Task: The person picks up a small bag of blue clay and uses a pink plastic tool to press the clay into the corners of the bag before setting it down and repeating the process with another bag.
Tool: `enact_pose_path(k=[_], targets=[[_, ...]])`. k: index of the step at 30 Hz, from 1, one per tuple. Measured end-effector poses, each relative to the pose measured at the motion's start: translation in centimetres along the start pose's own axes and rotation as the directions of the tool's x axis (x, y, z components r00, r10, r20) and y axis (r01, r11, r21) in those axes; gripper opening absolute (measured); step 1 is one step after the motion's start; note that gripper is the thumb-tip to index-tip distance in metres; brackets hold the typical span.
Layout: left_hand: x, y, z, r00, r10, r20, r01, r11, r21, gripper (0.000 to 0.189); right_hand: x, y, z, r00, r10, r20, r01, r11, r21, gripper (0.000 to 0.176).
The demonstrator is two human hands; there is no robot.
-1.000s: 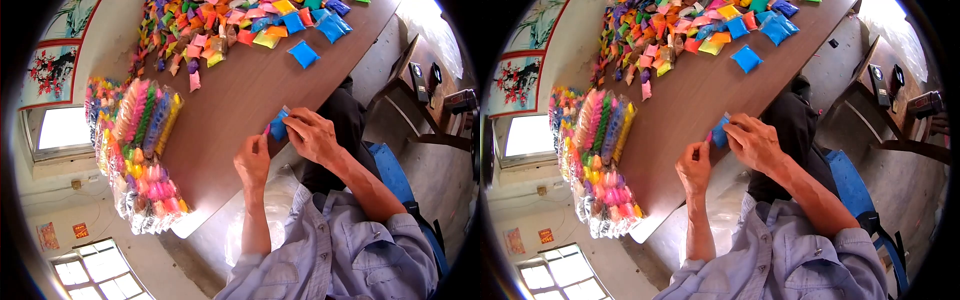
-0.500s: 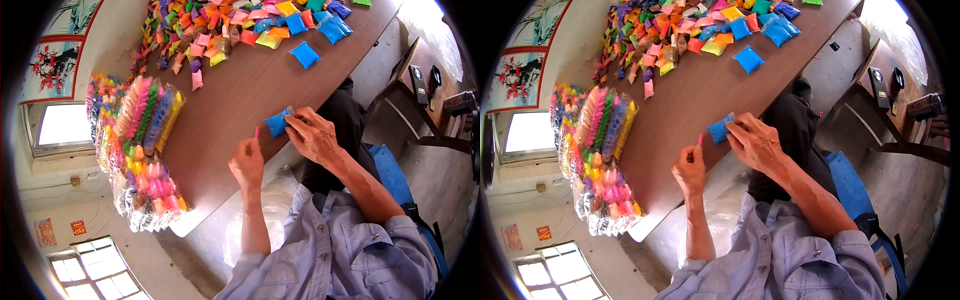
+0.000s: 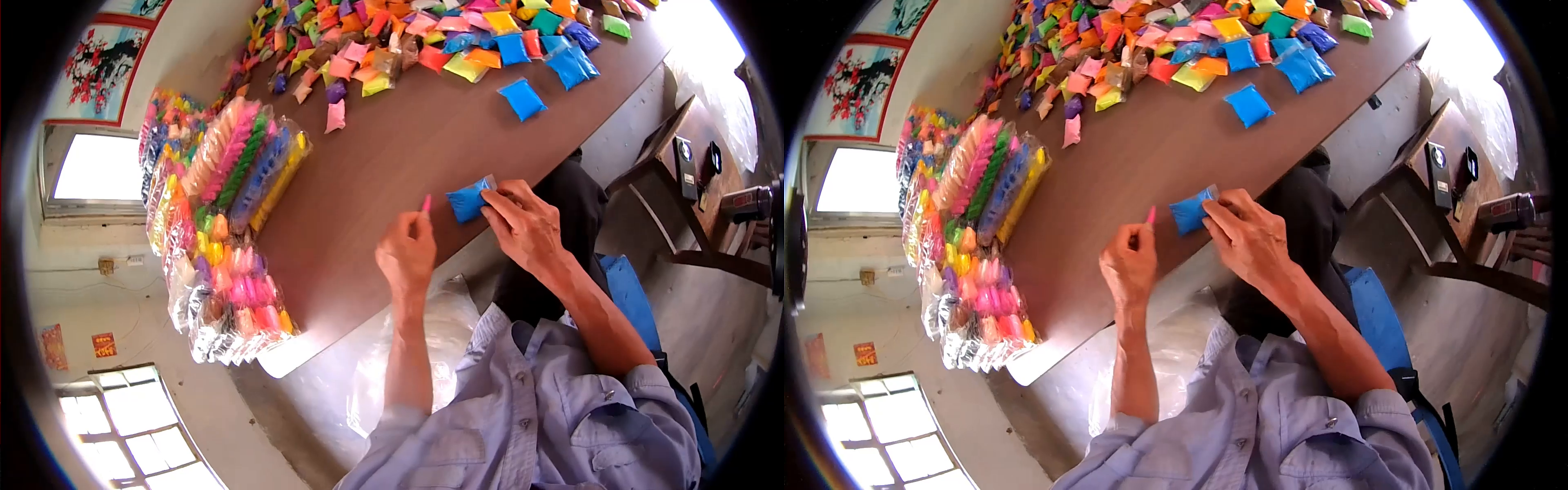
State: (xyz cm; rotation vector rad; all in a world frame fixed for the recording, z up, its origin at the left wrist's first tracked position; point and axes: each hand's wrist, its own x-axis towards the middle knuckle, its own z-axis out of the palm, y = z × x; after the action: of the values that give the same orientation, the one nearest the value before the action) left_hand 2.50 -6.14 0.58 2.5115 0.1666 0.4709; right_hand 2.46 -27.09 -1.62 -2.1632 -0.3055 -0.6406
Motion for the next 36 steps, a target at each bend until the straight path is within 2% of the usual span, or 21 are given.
enact_pose_path(k=[4,6,7,12,14,17,22,27,29,30,32,36], targets=[[1.8,-2.6,-2.2,0.996,-0.027,-0.088,0.021,0.998,-0.060,0.015,0.7,-0.4,-0.3,0.999,-0.022,0.049,0.026,0.996,-0.082,0.026],[2.8,-3.6,-2.7,0.992,-0.042,-0.121,0.040,0.999,-0.019,0.015,1.4,-0.5,-0.4,0.993,-0.053,0.104,0.066,0.990,-0.126,0.026],[3.5,-4.3,-2.8,0.987,-0.026,-0.159,0.024,1.000,-0.016,0.015,1.9,-0.5,-0.5,0.987,-0.069,0.147,0.094,0.981,-0.170,0.026],[7.2,-8.7,-2.4,0.950,0.067,-0.306,-0.061,0.998,0.028,0.014,3.6,-3.0,-1.0,0.961,-0.099,0.259,0.141,0.978,-0.151,0.035],[7.8,-9.6,-2.0,0.958,0.015,-0.286,-0.016,1.000,0.000,0.013,3.3,-3.4,-1.0,0.949,-0.127,0.289,0.175,0.974,-0.147,0.041],[8.2,-9.4,-2.0,0.964,0.046,-0.260,-0.040,0.999,0.028,0.013,2.3,-2.7,-0.2,0.914,-0.178,0.363,0.254,0.952,-0.173,0.055],[8.3,-9.3,-2.6,0.978,-0.053,-0.204,0.027,0.991,-0.130,0.016,2.9,-1.5,2.0,0.898,-0.238,0.370,0.306,0.942,-0.137,0.056],[8.1,-9.7,-3.0,0.967,-0.144,-0.209,0.086,0.961,-0.264,0.017,4.7,-2.0,2.3,0.861,-0.276,0.428,0.338,0.938,-0.076,0.058],[8.3,-9.8,-3.2,0.961,-0.193,-0.198,0.125,0.942,-0.311,0.017,5.1,-2.7,2.0,0.880,-0.269,0.391,0.327,0.941,-0.090,0.059],[8.3,-10.0,-3.4,0.961,-0.214,-0.173,0.143,0.927,-0.347,0.018,5.0,-2.7,2.0,0.873,-0.275,0.402,0.335,0.938,-0.086,0.059],[8.3,-10.1,-3.4,0.961,-0.235,-0.146,0.163,0.907,-0.387,0.018,4.4,-2.6,2.0,0.803,-0.256,0.539,0.361,0.928,-0.097,0.057],[8.5,-10.0,-3.4,0.947,-0.282,-0.151,0.196,0.884,-0.424,0.019,4.0,-2.2,2.5,0.807,-0.280,0.519,0.368,0.927,-0.072,0.052]])
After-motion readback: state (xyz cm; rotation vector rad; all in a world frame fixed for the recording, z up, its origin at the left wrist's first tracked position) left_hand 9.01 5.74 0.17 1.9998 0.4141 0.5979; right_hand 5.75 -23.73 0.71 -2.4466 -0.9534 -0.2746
